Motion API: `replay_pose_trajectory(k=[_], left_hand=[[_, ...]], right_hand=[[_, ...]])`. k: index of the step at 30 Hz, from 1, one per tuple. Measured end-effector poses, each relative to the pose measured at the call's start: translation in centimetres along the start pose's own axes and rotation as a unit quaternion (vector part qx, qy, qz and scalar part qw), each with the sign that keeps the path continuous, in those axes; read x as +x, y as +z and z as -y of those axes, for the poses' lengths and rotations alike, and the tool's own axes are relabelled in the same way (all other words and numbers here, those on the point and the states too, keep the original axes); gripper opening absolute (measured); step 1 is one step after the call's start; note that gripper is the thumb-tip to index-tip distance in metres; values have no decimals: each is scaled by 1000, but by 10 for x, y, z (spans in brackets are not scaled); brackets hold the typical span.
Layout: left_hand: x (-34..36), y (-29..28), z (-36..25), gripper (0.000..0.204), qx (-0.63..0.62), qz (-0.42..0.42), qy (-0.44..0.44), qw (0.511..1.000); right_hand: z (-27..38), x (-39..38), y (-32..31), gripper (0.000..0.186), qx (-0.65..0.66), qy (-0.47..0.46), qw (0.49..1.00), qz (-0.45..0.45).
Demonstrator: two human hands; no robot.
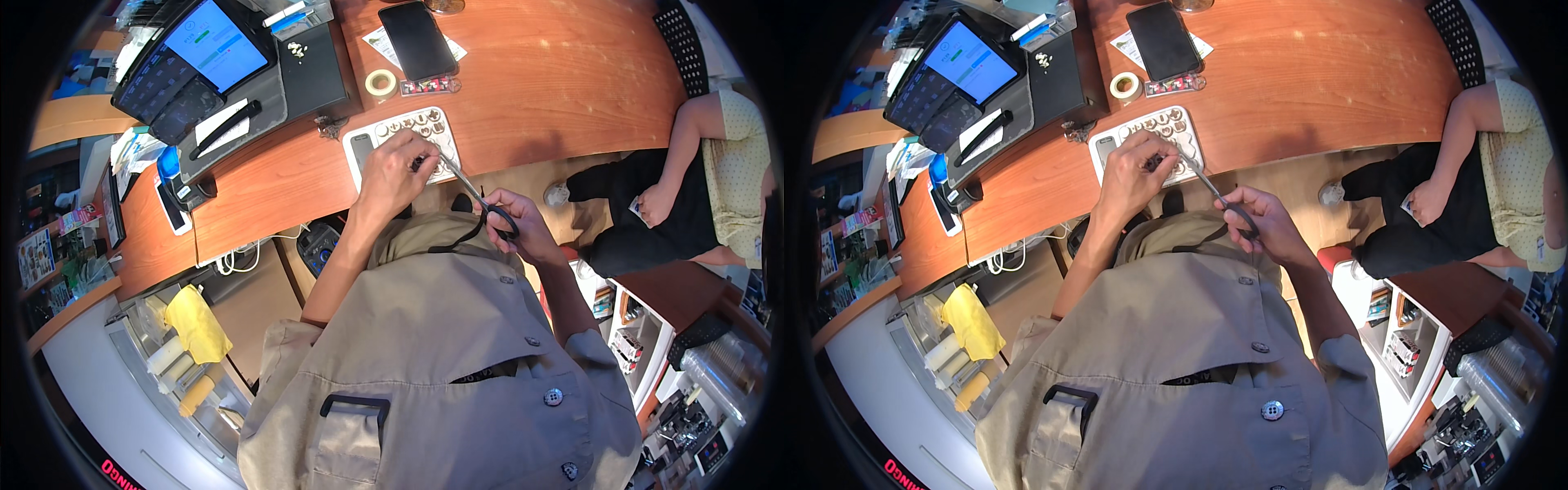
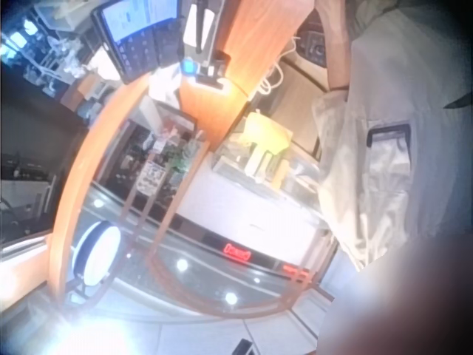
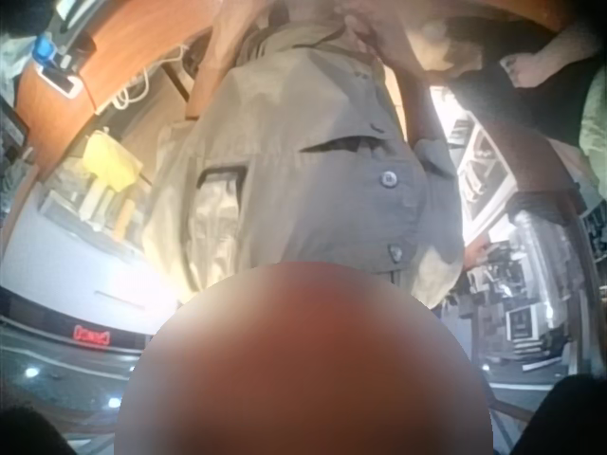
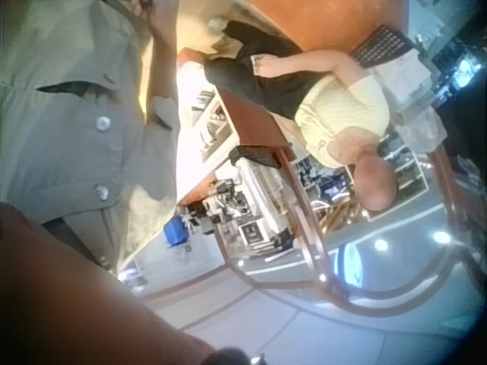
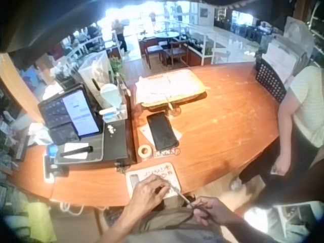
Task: The person uses a pair of scissors to pry open the casing of a white calculator and remove small internal components. They repeatedly insert the scissors into the device, extract parts, and place them on the counter.
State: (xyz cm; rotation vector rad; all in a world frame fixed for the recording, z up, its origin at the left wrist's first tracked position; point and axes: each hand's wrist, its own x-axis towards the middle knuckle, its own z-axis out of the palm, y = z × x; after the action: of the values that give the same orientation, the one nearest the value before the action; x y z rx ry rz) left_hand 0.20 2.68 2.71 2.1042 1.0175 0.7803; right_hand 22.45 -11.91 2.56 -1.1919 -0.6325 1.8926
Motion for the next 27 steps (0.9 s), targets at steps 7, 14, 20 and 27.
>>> replay_pose_trajectory(k=[7, 14, 20, 27], left_hand=[[3, -6, -2, 7, -36, 28, -45, 998], [1, -10, 1, 10, -19, 45, -3, 999], [2, -13, -3, 10, 19, 44, 43, 998], [7, -13, -5, 9, 37, 64, 23, 997]], right_hand=[[-15, 1, 0, 30, 48, 4, 999, -12], [-32, 5, 0, 37, 155, -15, 988, 18], [-32, 3, -2, 35, 142, -16, 990, 15], [-33, 6, -12, 31, 95, -35, 995, 26]])
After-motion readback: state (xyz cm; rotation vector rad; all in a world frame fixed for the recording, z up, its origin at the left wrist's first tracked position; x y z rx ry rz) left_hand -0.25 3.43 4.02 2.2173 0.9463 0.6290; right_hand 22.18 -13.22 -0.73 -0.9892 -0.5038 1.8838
